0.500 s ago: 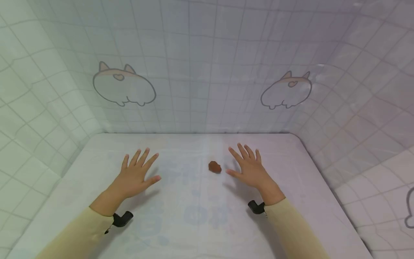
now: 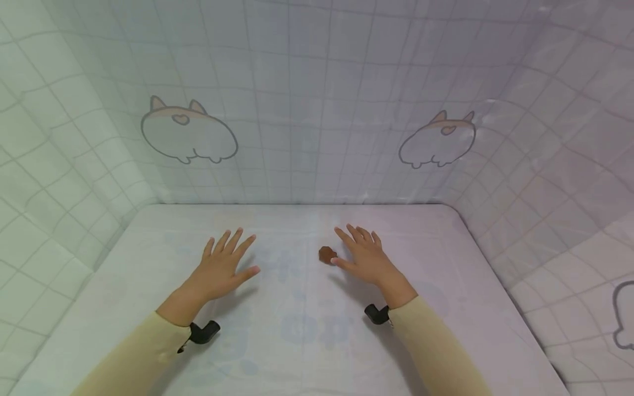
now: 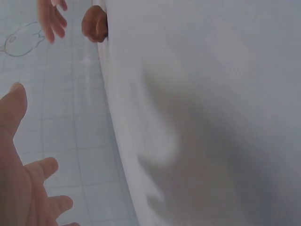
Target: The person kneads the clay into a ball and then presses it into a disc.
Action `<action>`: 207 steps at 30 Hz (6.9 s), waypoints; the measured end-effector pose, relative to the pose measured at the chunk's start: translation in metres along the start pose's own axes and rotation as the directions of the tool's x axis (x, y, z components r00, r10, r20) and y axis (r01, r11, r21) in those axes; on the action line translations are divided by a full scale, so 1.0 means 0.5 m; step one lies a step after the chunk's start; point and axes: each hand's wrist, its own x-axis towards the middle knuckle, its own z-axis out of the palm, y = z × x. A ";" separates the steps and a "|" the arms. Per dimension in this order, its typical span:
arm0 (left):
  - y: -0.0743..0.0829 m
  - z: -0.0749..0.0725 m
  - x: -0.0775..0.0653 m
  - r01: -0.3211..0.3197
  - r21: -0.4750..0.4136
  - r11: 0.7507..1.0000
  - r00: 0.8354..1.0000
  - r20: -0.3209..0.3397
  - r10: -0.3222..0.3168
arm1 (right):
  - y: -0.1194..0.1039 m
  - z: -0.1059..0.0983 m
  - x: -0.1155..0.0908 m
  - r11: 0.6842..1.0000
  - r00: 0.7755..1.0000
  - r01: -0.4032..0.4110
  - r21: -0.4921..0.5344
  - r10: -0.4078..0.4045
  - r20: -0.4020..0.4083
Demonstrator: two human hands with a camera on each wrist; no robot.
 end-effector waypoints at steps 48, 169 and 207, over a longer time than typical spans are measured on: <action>0.121 0.061 0.045 0.031 -0.498 0.867 0.998 -0.035 -0.055 | -0.110 0.053 0.060 0.964 0.993 0.018 0.266 0.013 -0.116; 0.254 0.084 0.085 -0.182 -0.980 -0.075 0.980 -0.187 0.066 | -0.228 0.053 0.132 0.719 0.809 0.223 0.658 0.241 -0.536; 0.218 0.048 0.164 -0.239 -0.920 0.310 0.960 -0.272 -0.067 | -0.274 0.084 0.057 0.554 0.864 0.422 0.718 -0.007 -0.503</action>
